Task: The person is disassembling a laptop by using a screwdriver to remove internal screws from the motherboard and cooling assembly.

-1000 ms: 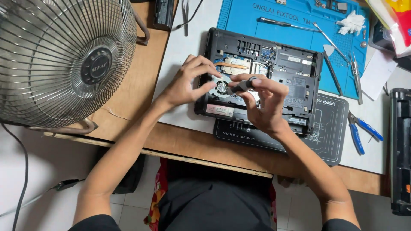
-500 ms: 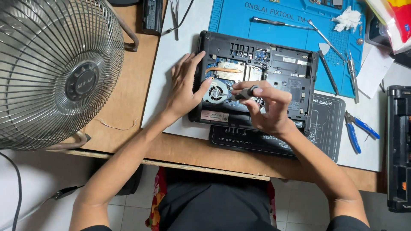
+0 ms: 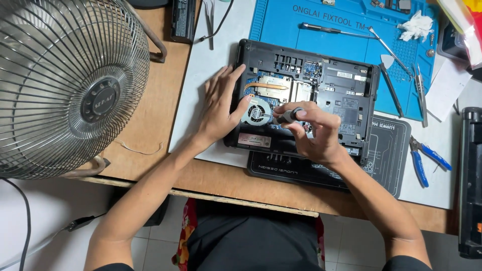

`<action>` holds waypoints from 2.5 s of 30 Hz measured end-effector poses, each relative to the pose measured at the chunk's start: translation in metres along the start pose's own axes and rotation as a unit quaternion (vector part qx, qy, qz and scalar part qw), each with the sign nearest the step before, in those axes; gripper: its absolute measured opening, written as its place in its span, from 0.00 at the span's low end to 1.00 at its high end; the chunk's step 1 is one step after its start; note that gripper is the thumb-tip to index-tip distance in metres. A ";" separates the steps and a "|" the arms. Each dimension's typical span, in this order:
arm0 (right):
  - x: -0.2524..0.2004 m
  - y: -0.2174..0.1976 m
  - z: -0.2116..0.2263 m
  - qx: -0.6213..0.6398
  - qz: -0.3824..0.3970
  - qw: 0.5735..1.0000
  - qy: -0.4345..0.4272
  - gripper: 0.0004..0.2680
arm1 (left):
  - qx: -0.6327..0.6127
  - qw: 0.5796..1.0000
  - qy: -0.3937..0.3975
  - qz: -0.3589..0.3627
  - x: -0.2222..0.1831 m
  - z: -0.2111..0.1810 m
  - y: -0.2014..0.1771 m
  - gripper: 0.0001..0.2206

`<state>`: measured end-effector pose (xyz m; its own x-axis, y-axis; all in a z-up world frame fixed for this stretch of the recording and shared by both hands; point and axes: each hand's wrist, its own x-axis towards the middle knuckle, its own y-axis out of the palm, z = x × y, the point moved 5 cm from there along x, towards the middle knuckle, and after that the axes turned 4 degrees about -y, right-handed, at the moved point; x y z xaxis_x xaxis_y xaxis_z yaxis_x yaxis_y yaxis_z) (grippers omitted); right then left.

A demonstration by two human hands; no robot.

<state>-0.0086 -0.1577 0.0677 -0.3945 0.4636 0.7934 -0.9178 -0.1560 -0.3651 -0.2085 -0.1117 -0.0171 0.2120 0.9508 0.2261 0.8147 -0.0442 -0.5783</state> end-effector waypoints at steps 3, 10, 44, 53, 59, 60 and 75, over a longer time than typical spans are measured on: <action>0.000 0.000 0.000 0.005 0.000 1.000 -0.002 0.15 | 0.000 1.000 0.001 -0.002 0.000 0.000 0.000 0.27; -0.001 -0.003 -0.001 -0.004 -0.021 1.000 0.015 0.17 | 0.003 1.000 0.009 -0.007 -0.001 -0.003 -0.001 0.27; 0.021 -0.045 0.002 -0.040 -0.034 0.998 0.040 0.17 | -0.091 0.953 -0.265 0.114 0.063 0.013 -0.006 0.39; 0.030 -0.034 0.027 -0.073 -0.032 0.996 -0.046 0.16 | -0.292 0.907 -0.282 0.110 0.061 0.011 -0.011 0.41; 0.025 -0.026 0.028 -0.035 0.018 0.998 -0.054 0.14 | -0.331 0.924 -0.166 0.095 0.064 0.006 -0.012 0.34; 0.023 -0.026 0.025 -0.032 0.027 0.998 -0.056 0.15 | -0.317 0.932 -0.150 0.093 0.065 0.003 -0.013 0.34; 0.007 -0.016 0.018 0.019 0.054 0.996 -0.065 0.14 | -0.269 0.960 -0.006 0.084 0.063 -0.024 -0.033 0.35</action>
<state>0.0030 -0.1676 0.0875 -0.4921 0.3250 0.8076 -0.8693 -0.2326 -0.4360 -0.2090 -0.0573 0.0354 0.3606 0.9198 0.1548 0.9311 -0.3453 -0.1174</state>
